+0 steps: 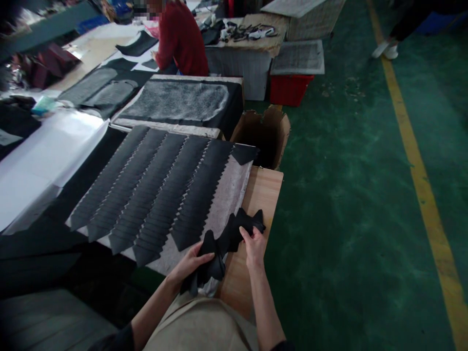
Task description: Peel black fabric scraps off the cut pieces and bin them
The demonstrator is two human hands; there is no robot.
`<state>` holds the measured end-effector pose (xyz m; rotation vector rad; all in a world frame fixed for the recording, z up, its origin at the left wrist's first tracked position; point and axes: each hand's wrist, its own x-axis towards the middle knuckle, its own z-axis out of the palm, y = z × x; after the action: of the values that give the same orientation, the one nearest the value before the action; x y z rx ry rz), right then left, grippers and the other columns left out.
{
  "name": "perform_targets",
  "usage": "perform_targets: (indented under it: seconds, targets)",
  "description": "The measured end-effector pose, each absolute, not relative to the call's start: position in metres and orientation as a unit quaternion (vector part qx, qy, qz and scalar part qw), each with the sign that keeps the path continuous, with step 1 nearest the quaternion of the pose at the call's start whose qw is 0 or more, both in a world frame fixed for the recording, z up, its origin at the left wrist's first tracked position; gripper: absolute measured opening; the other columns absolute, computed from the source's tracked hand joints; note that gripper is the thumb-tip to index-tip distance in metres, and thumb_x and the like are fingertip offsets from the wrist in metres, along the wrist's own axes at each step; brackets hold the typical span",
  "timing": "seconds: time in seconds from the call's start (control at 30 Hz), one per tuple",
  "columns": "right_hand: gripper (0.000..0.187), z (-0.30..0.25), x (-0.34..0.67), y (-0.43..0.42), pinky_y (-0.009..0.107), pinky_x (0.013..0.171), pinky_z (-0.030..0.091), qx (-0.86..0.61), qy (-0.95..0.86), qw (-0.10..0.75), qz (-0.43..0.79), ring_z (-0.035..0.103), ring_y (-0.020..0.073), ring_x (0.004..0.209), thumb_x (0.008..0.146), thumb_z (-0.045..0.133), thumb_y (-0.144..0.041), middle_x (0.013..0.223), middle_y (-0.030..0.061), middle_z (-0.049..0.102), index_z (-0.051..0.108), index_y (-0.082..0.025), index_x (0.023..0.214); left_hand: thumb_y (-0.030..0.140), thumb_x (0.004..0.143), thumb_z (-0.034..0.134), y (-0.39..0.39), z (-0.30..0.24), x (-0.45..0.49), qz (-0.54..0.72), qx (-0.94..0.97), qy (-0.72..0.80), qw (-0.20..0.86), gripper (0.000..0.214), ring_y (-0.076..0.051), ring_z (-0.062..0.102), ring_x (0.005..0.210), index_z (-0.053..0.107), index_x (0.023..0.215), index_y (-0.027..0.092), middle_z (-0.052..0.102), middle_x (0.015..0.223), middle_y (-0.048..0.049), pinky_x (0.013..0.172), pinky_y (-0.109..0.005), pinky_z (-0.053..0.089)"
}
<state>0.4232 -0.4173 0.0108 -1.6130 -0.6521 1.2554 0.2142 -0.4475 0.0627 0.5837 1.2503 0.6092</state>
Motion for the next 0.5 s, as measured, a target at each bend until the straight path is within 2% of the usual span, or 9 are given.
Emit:
perform_targets:
  seconds: [0.13, 0.2, 0.3, 0.37, 0.43, 0.5]
  targets:
    - [0.053, 0.0, 0.444, -0.406, 0.026, 0.052, 0.047, -0.736, -0.322, 0.422, 0.42, 0.06, 0.0167, 0.056, 0.076, 0.061, -0.062, 0.072, 0.0063, 0.071, 0.07, -0.012, 0.092, 0.036, 0.066, 0.083, -0.454, 0.059, 0.211, 0.287, 0.239, 0.579, 0.724, 0.047, -0.015, 0.065, 0.071, 0.065, 0.104, 0.015, 0.072, 0.087, -0.0027, 0.065, -0.023, 0.052]
    - [0.051, -0.005, 0.451, -0.401, 0.029, 0.057, 0.048, -0.755, -0.337, 0.404, 0.391, 0.061, 0.0199, 0.06, 0.074, 0.064, -0.061, 0.069, 0.008, 0.069, 0.069, -0.013, 0.087, 0.037, 0.066, 0.083, -0.457, 0.056, 0.209, 0.29, 0.223, 0.584, 0.724, 0.049, -0.015, 0.066, 0.068, 0.064, 0.105, 0.015, 0.072, 0.086, -0.0028, 0.064, -0.023, 0.053]
    - [0.051, -0.008, 0.45, -0.399, 0.038, 0.079, 0.049, -0.773, -0.363, 0.39, 0.343, 0.063, 0.0295, 0.089, 0.075, 0.065, -0.056, 0.096, 0.0168, 0.07, 0.065, -0.012, 0.1, 0.037, 0.066, 0.084, -0.463, 0.053, 0.207, 0.294, 0.204, 0.591, 0.722, 0.048, -0.015, 0.066, 0.066, 0.064, 0.104, 0.015, 0.072, 0.084, -0.0029, 0.063, -0.023, 0.053]
    - [0.054, -0.008, 0.445, -0.4, 0.042, 0.09, 0.046, -0.775, -0.408, 0.378, 0.3, 0.057, 0.0325, 0.11, 0.082, 0.06, -0.051, 0.117, 0.0214, 0.062, 0.058, -0.011, 0.118, 0.037, 0.066, 0.084, -0.466, 0.052, 0.206, 0.299, 0.196, 0.596, 0.719, 0.048, -0.015, 0.067, 0.067, 0.065, 0.104, 0.014, 0.073, 0.085, -0.0039, 0.064, -0.023, 0.054]
    - [0.056, -0.003, 0.439, -0.402, 0.045, 0.095, 0.044, -0.775, -0.472, 0.348, 0.237, 0.05, 0.0332, 0.119, 0.088, 0.055, -0.045, 0.126, 0.0238, 0.055, 0.049, -0.01, 0.131, 0.037, 0.067, 0.083, -0.469, 0.052, 0.205, 0.306, 0.189, 0.601, 0.713, 0.048, -0.016, 0.068, 0.069, 0.064, 0.105, 0.014, 0.074, 0.088, -0.0049, 0.066, -0.024, 0.055]
    - [0.054, 0.005, 0.436, -0.405, 0.049, 0.098, 0.042, -0.775, -0.521, 0.314, 0.169, 0.046, 0.0347, 0.124, 0.091, 0.053, -0.04, 0.13, 0.0251, 0.051, 0.045, -0.01, 0.135, 0.037, 0.068, 0.082, -0.472, 0.052, 0.204, 0.315, 0.185, 0.608, 0.705, 0.049, -0.017, 0.068, 0.07, 0.064, 0.107, 0.014, 0.074, 0.089, -0.0053, 0.067, -0.025, 0.055]
